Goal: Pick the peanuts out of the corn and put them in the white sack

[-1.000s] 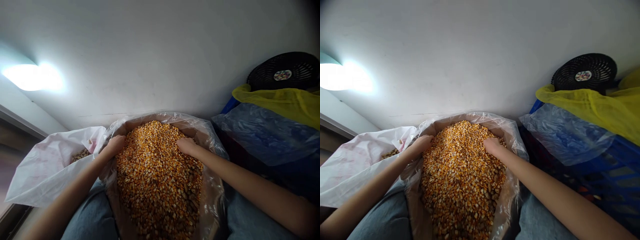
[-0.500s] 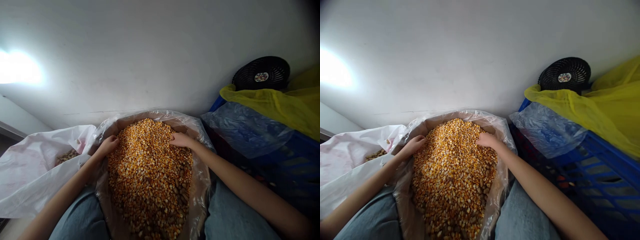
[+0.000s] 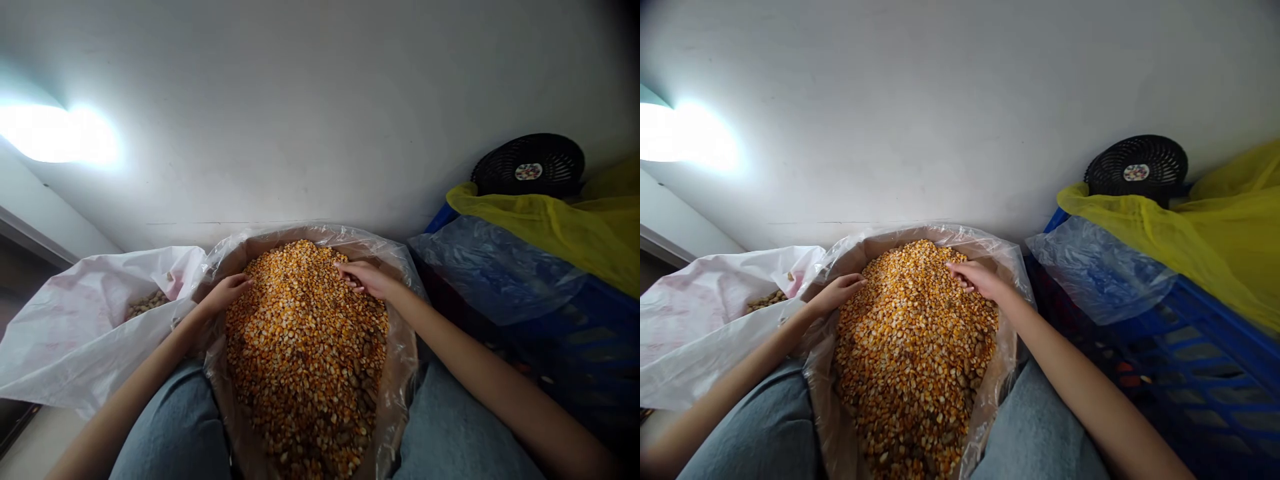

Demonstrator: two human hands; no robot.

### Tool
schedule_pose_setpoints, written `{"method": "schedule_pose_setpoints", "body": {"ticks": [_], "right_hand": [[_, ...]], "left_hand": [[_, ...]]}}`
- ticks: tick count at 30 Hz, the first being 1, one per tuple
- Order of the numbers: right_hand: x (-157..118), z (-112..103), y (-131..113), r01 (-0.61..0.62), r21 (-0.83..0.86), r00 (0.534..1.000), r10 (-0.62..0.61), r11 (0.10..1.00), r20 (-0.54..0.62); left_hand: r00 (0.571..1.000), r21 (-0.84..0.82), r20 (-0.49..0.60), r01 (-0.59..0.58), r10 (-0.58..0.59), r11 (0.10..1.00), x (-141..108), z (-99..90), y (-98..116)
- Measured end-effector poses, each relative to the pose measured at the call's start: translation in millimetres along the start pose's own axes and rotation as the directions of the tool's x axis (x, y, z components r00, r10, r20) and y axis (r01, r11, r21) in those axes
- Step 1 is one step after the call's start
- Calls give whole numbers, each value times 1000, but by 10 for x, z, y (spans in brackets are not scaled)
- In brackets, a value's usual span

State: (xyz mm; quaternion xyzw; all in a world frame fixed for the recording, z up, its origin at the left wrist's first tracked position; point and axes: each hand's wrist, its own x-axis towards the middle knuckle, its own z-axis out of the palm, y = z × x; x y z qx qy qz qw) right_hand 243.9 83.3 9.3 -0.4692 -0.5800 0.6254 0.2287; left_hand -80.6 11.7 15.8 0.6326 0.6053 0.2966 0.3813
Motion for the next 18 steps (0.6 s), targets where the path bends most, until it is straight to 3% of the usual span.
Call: {"method": "schedule_pose_setpoints", "body": {"ticks": [1, 3, 5, 11, 14, 18], "right_hand": [[10, 11, 34, -3, -180, 1000, 5, 984, 13], [25, 33, 88, 24, -496, 998, 6, 868, 59], [37, 57, 124, 70, -671, 992, 17, 738, 122], [60, 127, 152, 143, -775, 958, 109, 616, 264], [57, 146, 142, 174, -793, 948, 118, 584, 294], [60, 184, 157, 186, -771, 946, 100, 609, 308]], "left_hand": [[998, 125, 29, -53, 49, 991, -32, 0, 0], [990, 307, 119, -112, 78, 945, -116, -13, -9], [977, 432, 209, -121, 31, 894, -206, -28, -36], [951, 632, 299, -133, -82, 763, -290, -18, -152], [946, 616, 311, -129, -90, 777, -248, -9, -182], [948, 550, 310, -116, -73, 827, -226, 3, -203]]}}
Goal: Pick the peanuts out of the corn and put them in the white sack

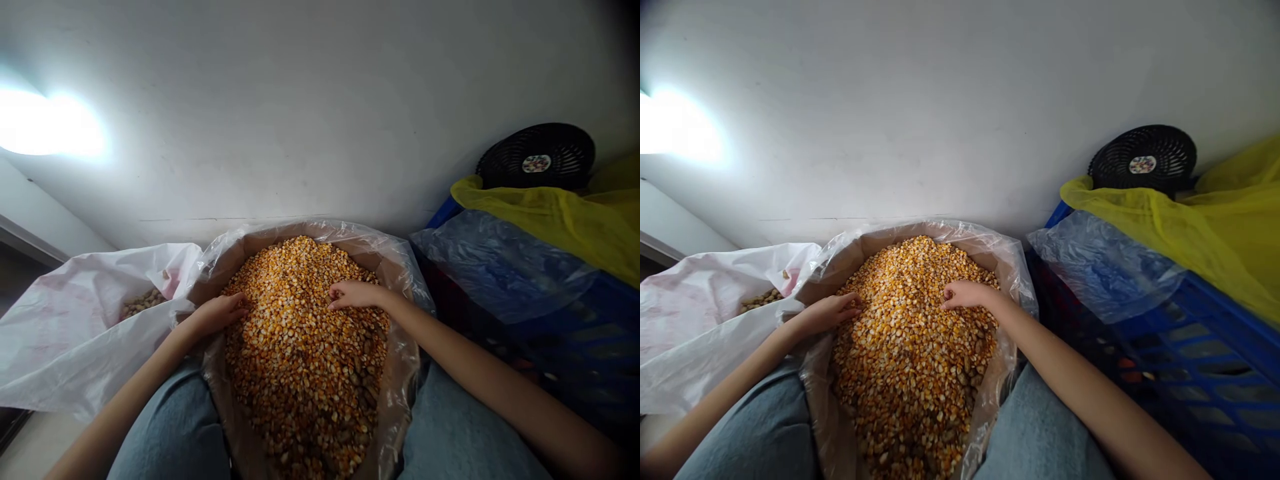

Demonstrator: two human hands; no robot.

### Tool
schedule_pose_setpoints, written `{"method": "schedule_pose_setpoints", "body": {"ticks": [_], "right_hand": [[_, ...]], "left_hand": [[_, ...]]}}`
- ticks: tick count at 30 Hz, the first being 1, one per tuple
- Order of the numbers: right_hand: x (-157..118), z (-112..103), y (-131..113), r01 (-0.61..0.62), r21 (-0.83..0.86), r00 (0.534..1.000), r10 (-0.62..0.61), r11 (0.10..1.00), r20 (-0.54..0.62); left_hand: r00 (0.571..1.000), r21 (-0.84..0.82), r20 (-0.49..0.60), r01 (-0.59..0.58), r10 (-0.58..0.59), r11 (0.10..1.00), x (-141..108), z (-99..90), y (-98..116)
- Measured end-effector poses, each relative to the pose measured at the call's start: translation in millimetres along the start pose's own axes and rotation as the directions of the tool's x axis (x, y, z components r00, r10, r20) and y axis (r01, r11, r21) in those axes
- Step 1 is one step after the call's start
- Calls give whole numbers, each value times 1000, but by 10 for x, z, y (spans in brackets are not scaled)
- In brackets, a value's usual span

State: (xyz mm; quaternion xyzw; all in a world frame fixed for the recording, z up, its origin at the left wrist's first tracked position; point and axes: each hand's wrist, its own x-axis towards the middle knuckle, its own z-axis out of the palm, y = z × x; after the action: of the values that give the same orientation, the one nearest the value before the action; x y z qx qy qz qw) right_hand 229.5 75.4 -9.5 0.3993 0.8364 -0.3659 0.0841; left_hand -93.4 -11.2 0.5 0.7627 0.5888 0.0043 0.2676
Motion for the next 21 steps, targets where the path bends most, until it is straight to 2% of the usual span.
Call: {"method": "schedule_pose_setpoints", "body": {"ticks": [4, 6, 7, 8, 10, 12, 14, 15, 17, 19, 21], "right_hand": [[35, 30, -41, 33, 71, 994, -25, 997, -108], [27, -4, -71, 96, 248, 978, -45, 964, -204], [10, -39, -84, 137, 388, 966, -37, 911, -255], [-18, -84, -92, 184, 538, 954, -17, 822, -300], [-95, -197, -91, 287, 779, 929, 38, 557, -369], [-177, -314, -66, 381, 871, 900, 92, 310, -426], [-220, -409, -24, 428, 884, 875, 158, 188, -457], [-215, -444, 0, 434, 885, 863, 202, 170, -462], [-146, -491, 51, 432, 879, 824, 309, 202, -475], [-17, -519, 108, 406, 857, 758, 407, 317, -509], [128, -534, 163, 296, 808, 757, 392, 509, -523]], "left_hand": [[999, -175, -40, 1, -8, 985, -25, -2, 57], [996, -376, -85, 2, -36, 927, -65, -40, 117], [993, -509, -104, 1, -63, 861, -89, -74, 151], [990, -651, -110, -4, -88, 759, -113, -119, 186], [990, -886, -96, -38, -104, 463, -147, -237, 259], [993, -985, -90, -77, -73, 156, -141, -381, 345], [997, -997, -68, -69, -41, -35, -81, -525, 449], [998, -995, -51, -54, -39, -85, -31, -588, 505], [997, -989, -45, -52, -59, -135, 108, -684, 606], [990, -980, -103, -117, -96, -158, 288, -729, 663], [977, -974, -166, -184, -134, -133, 498, -728, 660]]}}
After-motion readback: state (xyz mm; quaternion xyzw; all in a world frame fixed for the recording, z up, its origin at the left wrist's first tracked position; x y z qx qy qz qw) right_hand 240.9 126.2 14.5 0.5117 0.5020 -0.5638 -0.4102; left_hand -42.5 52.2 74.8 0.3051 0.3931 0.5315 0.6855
